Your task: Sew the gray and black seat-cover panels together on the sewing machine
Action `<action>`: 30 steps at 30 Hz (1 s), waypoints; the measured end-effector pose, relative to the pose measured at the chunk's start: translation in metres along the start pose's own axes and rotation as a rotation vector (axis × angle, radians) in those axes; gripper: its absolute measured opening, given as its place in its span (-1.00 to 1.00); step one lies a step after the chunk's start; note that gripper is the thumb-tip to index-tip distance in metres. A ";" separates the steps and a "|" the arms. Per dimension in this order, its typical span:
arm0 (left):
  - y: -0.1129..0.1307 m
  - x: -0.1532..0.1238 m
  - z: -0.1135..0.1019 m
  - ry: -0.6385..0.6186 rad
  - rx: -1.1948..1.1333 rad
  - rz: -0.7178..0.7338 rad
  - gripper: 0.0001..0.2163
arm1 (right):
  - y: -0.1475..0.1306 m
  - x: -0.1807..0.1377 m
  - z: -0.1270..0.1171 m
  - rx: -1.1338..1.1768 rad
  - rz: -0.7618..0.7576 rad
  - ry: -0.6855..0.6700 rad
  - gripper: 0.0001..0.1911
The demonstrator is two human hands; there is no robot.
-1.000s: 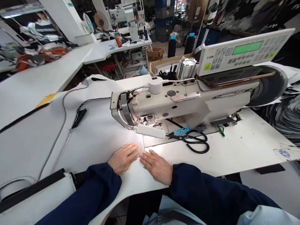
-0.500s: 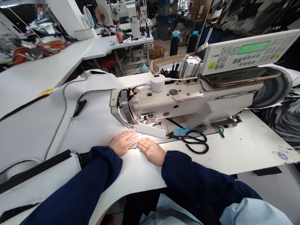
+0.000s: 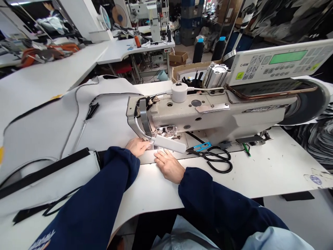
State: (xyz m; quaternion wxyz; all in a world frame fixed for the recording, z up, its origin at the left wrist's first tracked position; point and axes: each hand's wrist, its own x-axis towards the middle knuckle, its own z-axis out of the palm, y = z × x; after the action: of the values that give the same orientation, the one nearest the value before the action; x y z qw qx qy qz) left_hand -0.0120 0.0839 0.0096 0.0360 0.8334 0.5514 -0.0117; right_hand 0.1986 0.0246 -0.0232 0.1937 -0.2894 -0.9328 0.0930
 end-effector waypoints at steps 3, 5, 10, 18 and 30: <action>0.004 0.003 -0.003 0.008 -0.021 -0.053 -0.71 | 0.000 0.001 -0.002 -0.008 0.005 -0.002 -0.68; 0.005 0.003 -0.006 0.014 -0.038 -0.037 -0.72 | -0.002 0.002 -0.004 -0.018 -0.006 0.017 -0.68; 0.008 -0.005 -0.011 0.058 -0.047 0.093 -0.71 | -0.008 -0.002 0.005 -0.059 -0.032 0.183 -0.70; -0.006 0.002 -0.013 -0.115 0.015 0.101 -0.49 | 0.021 -0.004 0.030 -0.152 -0.175 0.195 -0.64; -0.044 -0.070 -0.026 -0.096 0.120 -0.601 -0.50 | 0.029 -0.006 0.033 -0.208 -0.173 0.131 -0.62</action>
State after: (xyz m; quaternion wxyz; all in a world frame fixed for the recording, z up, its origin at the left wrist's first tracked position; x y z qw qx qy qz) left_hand -0.0801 0.0382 0.0372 0.0076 0.6323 0.7690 -0.0940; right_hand 0.2036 0.0424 -0.0635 0.2303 -0.2321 -0.9442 -0.0404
